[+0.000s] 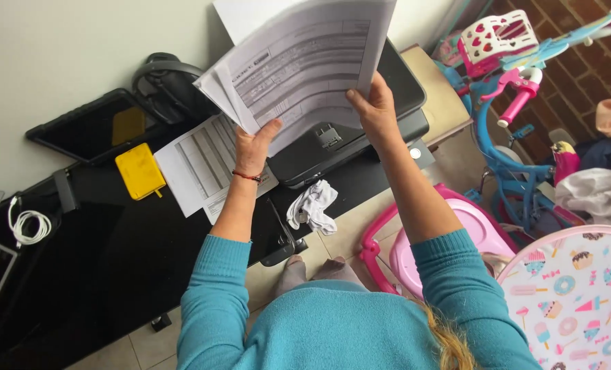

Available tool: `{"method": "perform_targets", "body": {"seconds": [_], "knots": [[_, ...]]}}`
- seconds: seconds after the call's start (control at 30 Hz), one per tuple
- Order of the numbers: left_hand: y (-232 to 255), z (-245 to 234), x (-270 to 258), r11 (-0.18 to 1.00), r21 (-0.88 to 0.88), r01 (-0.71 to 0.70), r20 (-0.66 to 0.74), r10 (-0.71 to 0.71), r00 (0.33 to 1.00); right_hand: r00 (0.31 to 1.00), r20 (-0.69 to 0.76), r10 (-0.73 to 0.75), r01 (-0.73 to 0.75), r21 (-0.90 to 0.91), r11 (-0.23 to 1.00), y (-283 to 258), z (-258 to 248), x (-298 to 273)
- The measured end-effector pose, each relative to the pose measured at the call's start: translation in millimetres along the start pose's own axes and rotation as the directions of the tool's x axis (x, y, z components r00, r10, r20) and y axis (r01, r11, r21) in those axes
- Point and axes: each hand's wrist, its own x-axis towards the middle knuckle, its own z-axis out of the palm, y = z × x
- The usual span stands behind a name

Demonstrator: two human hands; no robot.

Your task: Cleaning a home office desk by wiping the monitor, printer, and desk surface with a cloth and spray, and organizing papers.

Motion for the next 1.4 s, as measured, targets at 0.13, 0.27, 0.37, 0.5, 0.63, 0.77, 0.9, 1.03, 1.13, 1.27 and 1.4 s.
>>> {"method": "perform_targets", "body": {"seconds": [0.13, 0.27, 0.37, 0.5, 0.63, 0.77, 0.9, 1.03, 1.13, 1.27, 1.4], "knots": [[-53.7, 5.3, -19.0, 0.994, -0.062, 0.091, 0.001, -0.091, 0.996, 0.997, 0.029, 0.076, -0.075, -0.047, 0.996, 32.9, -11.1, -25.9], [-47.3, 18.0, -27.8, 0.988, 0.095, 0.124, -0.018, -0.123, 0.992, 0.988, 0.012, 0.154, -0.154, -0.028, 0.988, 41.6, -20.8, -40.9], [-104.6, 21.2, -31.8, 0.987, 0.108, 0.12, -0.049, -0.115, 0.992, 0.99, -0.011, 0.143, -0.143, -0.046, 0.989, 37.2, -20.8, -39.0], [-23.1, 23.0, -20.4, 0.996, 0.068, 0.064, -0.072, -0.059, 0.996, 0.99, -0.011, 0.14, -0.14, -0.083, 0.987, 1.8, -3.8, -35.6], [-79.7, 33.5, -26.3, 0.996, 0.018, 0.082, -0.198, -0.077, 0.977, 0.982, 0.054, 0.179, -0.169, -0.147, 0.975, 52.7, -25.6, -39.9], [-71.4, 24.4, -25.2, 0.996, 0.011, 0.091, -0.347, -0.081, 0.934, 0.989, 0.098, 0.108, -0.082, -0.239, 0.968, 27.3, 2.3, -22.8], [2.7, -57.7, -40.4, 0.968, -0.104, 0.229, -0.287, -0.25, 0.925, 0.983, 0.137, 0.125, -0.043, -0.485, 0.873, -50.1, 93.1, -18.1], [-19.4, -170.7, -91.6, 0.959, -0.123, 0.254, -0.473, -0.281, 0.835, 0.938, 0.337, 0.082, -0.002, -0.232, 0.973, 12.9, 168.4, -44.9], [-22.3, -271.9, -145.9, 0.921, 0.036, 0.387, -0.579, -0.296, 0.759, 0.891, 0.417, 0.179, -0.001, -0.392, 0.92, 46.7, 259.7, -86.8], [-72.4, -395.4, -228.0, 0.787, 0.057, 0.614, -0.683, -0.418, 0.599, 0.704, 0.557, 0.441, 0.03, -0.644, 0.765, 112.8, 374.7, -158.5], [-90.0, -480.7, -288.0, 0.548, 0.019, 0.837, -0.676, -0.609, 0.414, 0.393, 0.599, 0.698, 0.032, -0.768, 0.64, 146.6, 461.9, -232.4]]}}
